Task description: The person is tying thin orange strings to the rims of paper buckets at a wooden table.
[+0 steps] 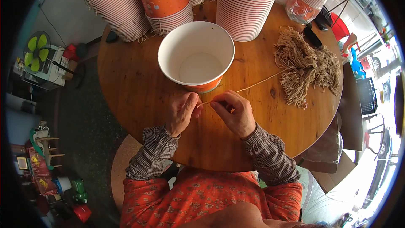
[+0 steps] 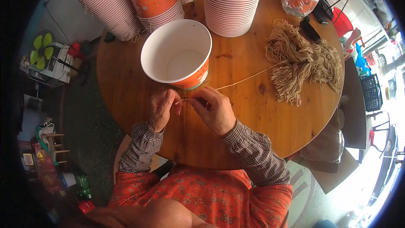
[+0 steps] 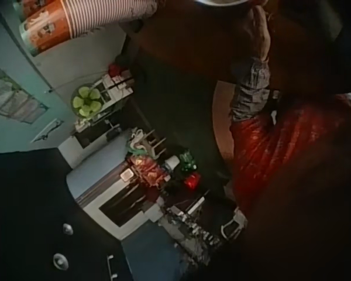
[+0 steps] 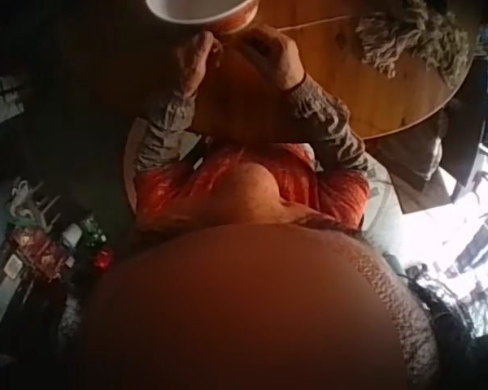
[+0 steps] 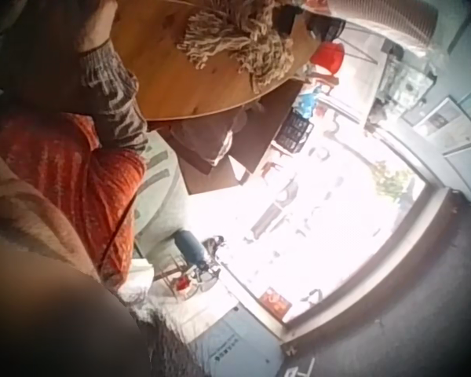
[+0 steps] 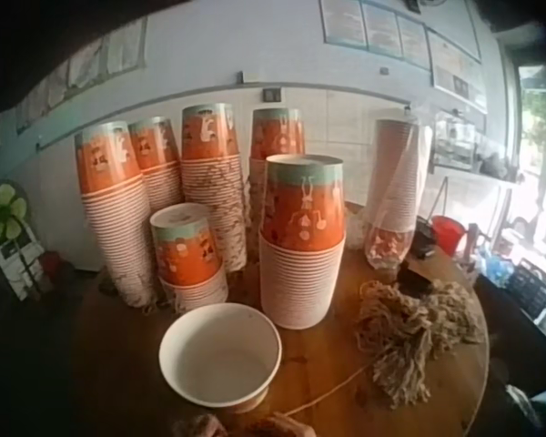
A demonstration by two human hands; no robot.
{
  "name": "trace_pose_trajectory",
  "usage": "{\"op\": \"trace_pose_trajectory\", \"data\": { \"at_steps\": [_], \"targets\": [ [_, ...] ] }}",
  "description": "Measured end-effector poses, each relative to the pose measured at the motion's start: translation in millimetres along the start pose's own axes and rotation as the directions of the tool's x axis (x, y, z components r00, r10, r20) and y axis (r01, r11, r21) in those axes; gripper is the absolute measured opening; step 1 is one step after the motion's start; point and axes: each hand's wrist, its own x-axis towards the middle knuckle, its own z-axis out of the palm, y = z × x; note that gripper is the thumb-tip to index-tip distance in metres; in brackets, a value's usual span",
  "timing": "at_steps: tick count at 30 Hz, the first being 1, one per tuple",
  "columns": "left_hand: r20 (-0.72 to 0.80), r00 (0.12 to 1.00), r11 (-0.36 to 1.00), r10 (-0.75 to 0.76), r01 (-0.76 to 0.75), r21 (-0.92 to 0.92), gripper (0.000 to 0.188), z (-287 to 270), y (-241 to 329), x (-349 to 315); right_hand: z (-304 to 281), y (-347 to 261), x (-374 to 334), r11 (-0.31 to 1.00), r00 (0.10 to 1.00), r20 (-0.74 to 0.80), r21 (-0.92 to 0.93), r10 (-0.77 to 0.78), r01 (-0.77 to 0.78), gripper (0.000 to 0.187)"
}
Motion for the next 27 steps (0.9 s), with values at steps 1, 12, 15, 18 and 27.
{"op": "trace_pose_trajectory", "data": {
  "at_steps": [1, 12, 15, 18, 27],
  "targets": [
    [0.006, 1.0, 0.999, -0.026, 0.026, 0.029, 0.032, 0, 1, 0, 0, 0, 0, 1.0, 1.0, -0.001, -0.003, 0.0, 0.0, 0.011],
    [0.003, 1.0, 0.991, 0.023, -0.023, 0.132, 0.014, 4, 2, 1, -1, 8, 0, 0.997, 0.998, -0.018, 0.06, 0.055, -0.054, 0.016],
    [0.028, 0.999, 0.995, 0.023, -0.025, 0.099, 0.012, 6, 1, 2, -1, 7, 0, 0.994, 0.994, -0.043, 0.054, 0.096, -0.094, 0.015],
    [0.02, 0.999, 0.995, 0.045, -0.047, 0.084, 0.012, 8, -1, 2, -2, 9, 1, 0.991, 0.991, -0.059, 0.075, 0.118, -0.114, 0.014],
    [0.074, 0.997, 0.983, 0.027, -0.04, 0.181, 0.01, 3, -17, 0, -12, 5, 3, 0.999, 0.997, -0.074, 0.047, 0.015, -0.011, 0.012]
  ]
}}
